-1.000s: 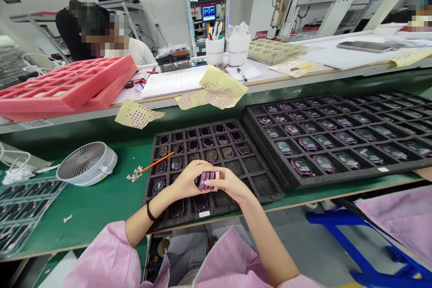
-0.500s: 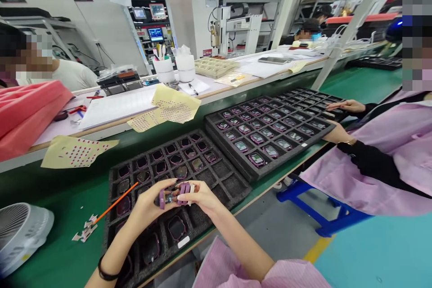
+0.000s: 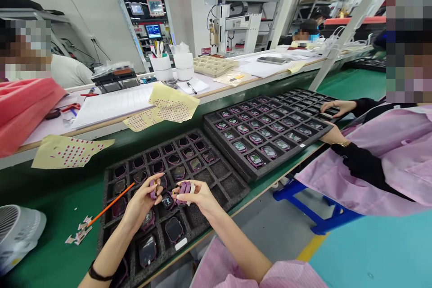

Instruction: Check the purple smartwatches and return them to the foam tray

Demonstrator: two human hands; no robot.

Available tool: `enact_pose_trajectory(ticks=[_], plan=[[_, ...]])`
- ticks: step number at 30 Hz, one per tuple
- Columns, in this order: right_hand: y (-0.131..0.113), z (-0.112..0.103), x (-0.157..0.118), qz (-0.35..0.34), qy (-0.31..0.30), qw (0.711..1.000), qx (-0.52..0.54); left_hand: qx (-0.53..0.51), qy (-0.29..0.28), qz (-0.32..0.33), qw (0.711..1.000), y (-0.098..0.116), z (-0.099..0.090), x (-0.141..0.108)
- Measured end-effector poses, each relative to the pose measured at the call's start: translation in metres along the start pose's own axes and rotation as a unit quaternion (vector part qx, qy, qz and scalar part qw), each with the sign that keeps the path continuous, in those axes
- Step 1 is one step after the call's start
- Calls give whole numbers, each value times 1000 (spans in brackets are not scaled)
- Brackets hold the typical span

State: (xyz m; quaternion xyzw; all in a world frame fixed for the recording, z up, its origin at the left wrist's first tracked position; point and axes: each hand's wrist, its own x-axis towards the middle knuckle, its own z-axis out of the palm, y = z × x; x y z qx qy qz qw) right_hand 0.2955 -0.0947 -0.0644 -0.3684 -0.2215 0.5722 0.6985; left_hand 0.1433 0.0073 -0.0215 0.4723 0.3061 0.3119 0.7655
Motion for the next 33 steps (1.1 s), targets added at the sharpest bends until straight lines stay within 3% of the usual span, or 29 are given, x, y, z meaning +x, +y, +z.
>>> enact_pose_trajectory(ticks=[14,33], plan=[[5,3,-8,-64,90,988,-107,-25,-19,-4,1000,-14,0,0],[8,3,-7,-94,96,980,-150,-13,-13,5,1000,-14,-4,2]])
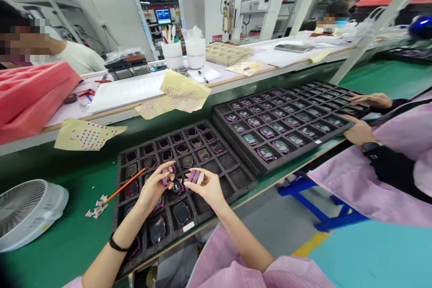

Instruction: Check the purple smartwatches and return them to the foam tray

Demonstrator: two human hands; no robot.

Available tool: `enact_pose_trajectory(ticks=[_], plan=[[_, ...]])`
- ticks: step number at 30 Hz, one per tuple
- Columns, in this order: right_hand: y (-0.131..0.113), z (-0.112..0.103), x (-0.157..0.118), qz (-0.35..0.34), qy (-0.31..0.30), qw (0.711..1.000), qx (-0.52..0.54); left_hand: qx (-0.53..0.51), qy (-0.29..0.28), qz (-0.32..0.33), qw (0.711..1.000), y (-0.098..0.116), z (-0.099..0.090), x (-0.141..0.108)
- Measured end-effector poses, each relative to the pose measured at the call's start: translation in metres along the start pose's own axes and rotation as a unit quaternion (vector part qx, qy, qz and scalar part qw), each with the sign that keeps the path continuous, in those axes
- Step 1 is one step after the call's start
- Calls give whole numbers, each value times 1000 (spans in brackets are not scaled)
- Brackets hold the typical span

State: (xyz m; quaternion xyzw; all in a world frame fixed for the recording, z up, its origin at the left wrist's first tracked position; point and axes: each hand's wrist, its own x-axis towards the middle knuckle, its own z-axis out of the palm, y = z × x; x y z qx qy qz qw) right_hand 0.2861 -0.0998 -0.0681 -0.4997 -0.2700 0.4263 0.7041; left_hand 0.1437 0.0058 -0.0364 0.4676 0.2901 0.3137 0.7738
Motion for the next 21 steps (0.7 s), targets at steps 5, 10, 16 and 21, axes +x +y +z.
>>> enact_pose_trajectory(ticks=[5,10,16,21], plan=[[1,1,2,-20,13,1000,11,3,8,-1,1000,1,0,1],[3,0,3,-29,13,999,6,7,17,-7,1000,3,1,2],[2,-1,2,-32,5,999,12,36,44,3,998,2,0,3],[-11,-16,-3,-55,23,998,3,172,60,68,981,-3,9,-15]])
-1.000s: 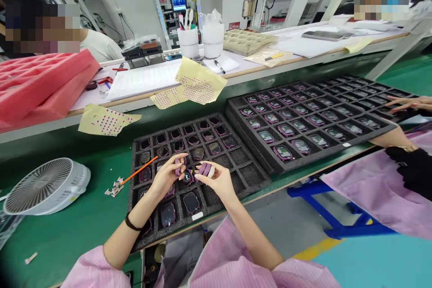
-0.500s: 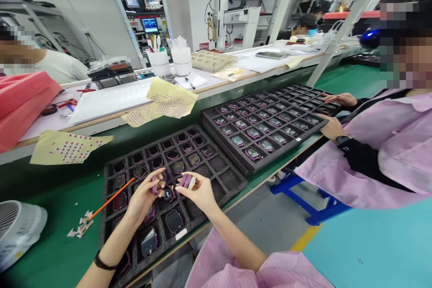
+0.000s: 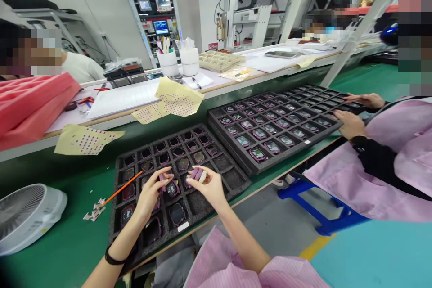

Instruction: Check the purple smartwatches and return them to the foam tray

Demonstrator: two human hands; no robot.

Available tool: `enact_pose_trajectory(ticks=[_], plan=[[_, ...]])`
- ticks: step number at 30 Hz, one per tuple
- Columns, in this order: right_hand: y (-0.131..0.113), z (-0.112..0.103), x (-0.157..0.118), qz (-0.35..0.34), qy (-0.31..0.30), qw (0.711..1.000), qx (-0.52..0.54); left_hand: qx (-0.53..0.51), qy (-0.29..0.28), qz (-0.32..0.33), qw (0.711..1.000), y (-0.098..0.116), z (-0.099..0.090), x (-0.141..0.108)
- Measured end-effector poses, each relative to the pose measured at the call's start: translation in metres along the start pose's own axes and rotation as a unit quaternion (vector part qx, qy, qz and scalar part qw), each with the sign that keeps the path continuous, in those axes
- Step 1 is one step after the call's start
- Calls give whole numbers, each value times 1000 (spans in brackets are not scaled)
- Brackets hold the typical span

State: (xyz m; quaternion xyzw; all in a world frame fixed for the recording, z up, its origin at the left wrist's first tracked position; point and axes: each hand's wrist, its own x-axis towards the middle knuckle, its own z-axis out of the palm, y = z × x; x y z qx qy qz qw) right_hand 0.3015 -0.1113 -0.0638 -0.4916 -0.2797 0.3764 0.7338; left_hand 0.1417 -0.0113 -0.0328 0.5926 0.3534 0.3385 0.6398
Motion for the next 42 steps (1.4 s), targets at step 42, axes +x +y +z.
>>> enact_pose_trajectory(ticks=[42], plan=[[-27,-70,70,-114,-2,933,-342,315,-131,188,921,-18,88,54]])
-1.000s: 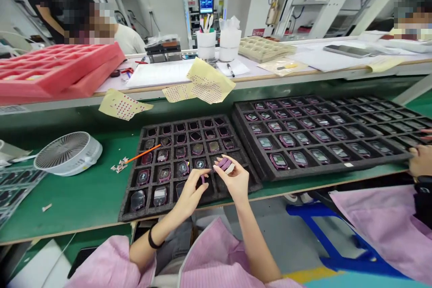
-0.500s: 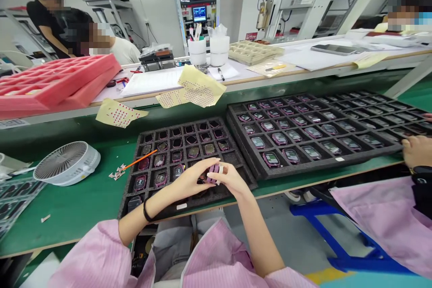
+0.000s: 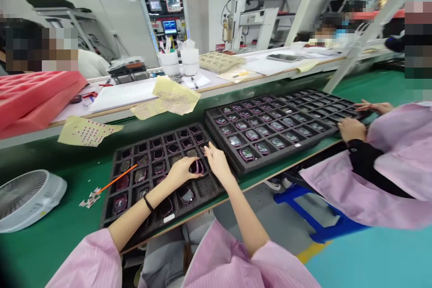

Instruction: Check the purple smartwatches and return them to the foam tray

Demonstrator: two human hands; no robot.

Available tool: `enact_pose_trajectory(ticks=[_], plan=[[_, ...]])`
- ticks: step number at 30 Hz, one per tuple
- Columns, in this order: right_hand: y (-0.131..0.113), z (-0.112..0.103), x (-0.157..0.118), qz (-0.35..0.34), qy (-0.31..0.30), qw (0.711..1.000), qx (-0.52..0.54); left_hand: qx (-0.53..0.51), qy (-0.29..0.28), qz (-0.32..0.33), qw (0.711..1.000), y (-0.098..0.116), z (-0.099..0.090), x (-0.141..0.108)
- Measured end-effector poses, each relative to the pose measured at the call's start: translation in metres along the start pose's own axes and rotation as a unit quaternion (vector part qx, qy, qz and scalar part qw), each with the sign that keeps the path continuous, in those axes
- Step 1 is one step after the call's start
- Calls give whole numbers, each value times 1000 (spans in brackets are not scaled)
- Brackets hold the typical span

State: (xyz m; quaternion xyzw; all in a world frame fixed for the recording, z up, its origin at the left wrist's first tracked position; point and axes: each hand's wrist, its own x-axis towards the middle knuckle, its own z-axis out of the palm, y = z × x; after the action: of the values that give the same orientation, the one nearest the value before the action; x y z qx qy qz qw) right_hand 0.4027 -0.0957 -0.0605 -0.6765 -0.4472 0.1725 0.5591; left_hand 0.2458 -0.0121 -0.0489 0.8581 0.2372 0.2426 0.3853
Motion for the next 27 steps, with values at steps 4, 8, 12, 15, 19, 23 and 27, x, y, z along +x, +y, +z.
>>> enact_pose_trajectory(ticks=[4,8,12,15,19,23,27], plan=[[12,10,8,-36,10,996,-77,19,33,30,999,1,-1,-7],[25,14,11,-40,-6,990,-137,119,-15,83,989,14,13,-29],[27,12,7,-54,-13,981,-187,221,-71,120,965,23,38,-48],[21,11,-3,-73,-12,972,-222,248,-116,151,950,22,47,-58],[16,9,-23,-97,-30,964,-244,230,-157,159,947,23,27,-74],[21,-1,-46,-135,-43,965,-222,233,-121,69,962,25,-29,-96],[17,-16,-77,-166,56,977,-123,282,-136,-102,944,25,-79,-123]])
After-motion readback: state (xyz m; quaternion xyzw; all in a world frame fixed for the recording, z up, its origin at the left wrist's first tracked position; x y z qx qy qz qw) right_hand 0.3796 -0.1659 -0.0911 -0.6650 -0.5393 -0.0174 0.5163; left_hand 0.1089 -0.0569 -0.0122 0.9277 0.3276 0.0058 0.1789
